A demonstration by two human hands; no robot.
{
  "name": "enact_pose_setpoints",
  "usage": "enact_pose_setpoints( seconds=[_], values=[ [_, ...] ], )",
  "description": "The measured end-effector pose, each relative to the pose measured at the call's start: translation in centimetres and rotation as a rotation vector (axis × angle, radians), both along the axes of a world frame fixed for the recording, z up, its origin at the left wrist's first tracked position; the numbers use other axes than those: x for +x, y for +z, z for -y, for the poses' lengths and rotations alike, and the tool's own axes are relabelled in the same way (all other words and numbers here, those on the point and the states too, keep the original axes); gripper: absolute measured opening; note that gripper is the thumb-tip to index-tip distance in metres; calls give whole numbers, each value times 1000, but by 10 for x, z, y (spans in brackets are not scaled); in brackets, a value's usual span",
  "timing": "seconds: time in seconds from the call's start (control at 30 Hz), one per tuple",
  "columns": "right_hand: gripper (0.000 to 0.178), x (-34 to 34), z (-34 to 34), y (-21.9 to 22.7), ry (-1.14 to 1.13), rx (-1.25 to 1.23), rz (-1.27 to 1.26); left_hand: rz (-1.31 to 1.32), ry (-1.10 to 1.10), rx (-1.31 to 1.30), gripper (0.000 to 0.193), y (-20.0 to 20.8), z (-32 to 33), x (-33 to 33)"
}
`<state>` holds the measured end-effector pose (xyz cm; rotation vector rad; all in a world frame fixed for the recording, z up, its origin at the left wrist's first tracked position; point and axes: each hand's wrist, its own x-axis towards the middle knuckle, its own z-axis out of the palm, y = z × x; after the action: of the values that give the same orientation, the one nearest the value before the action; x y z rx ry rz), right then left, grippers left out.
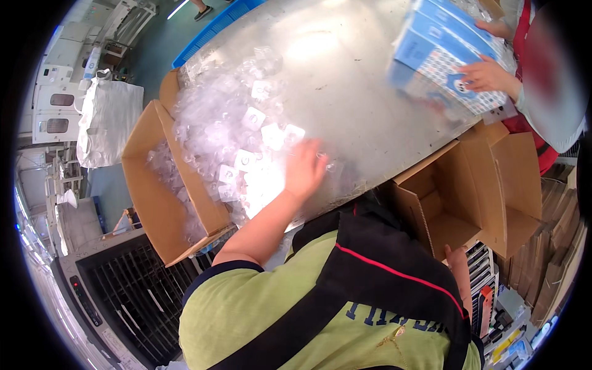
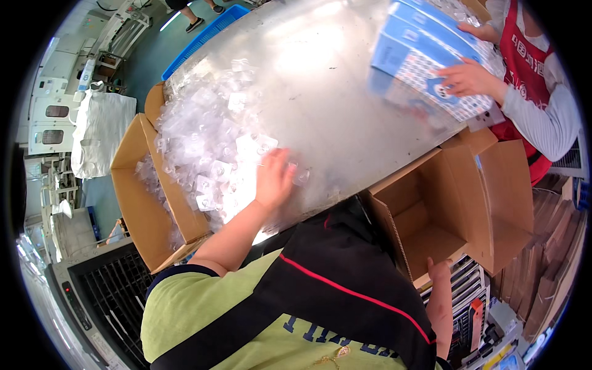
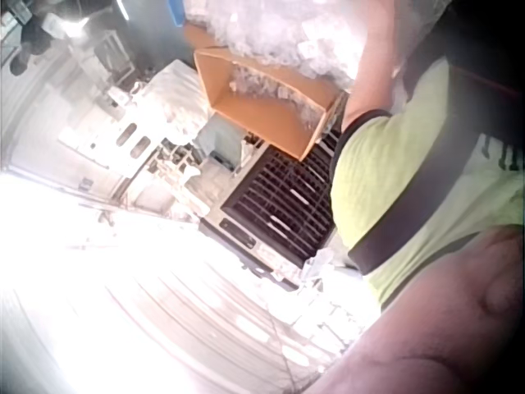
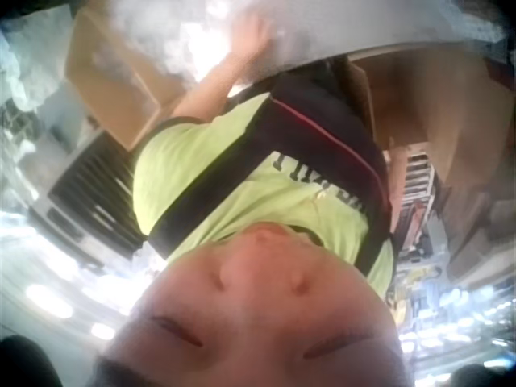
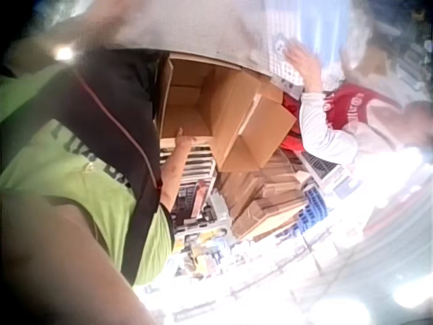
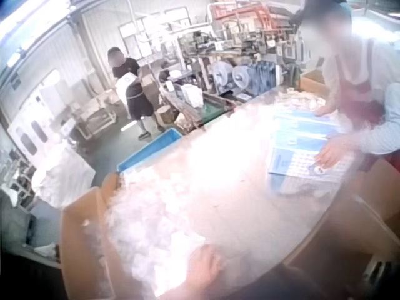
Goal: The person repeatedly places bubble wrap and stacks of blue product boxes into cardboard shipping boxes on a metal table, then closes the flaps and moves the boxes to a nearby roller conveyor. A coworker assists by handing over boxes and bubble wrap.
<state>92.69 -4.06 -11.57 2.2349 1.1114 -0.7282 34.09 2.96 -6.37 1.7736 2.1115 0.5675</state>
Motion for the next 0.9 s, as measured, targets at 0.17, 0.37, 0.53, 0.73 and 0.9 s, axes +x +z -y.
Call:
enact_pose_setpoints(
  seconds=[0.17,0.37,0.53,0.73,0.9],
  values=[
    [109,21,8,-21,115,-1,2,-158,238,86,65,5,-14,-92],
    [106,-9,-4,8,50,81,-48,-393,-194,-137,65,13,-14,-91],
    [104,-6,9,2,66,197,-83,-321,-40,-43,48,-17,-27,-108],
    [101,-3,8,2,38,178,-131,865,410,199,30,14,-36,-140],
    [97,-9,12,7,77,228,-149,1696,402,102,27,75,-31,-109]
  ],
)
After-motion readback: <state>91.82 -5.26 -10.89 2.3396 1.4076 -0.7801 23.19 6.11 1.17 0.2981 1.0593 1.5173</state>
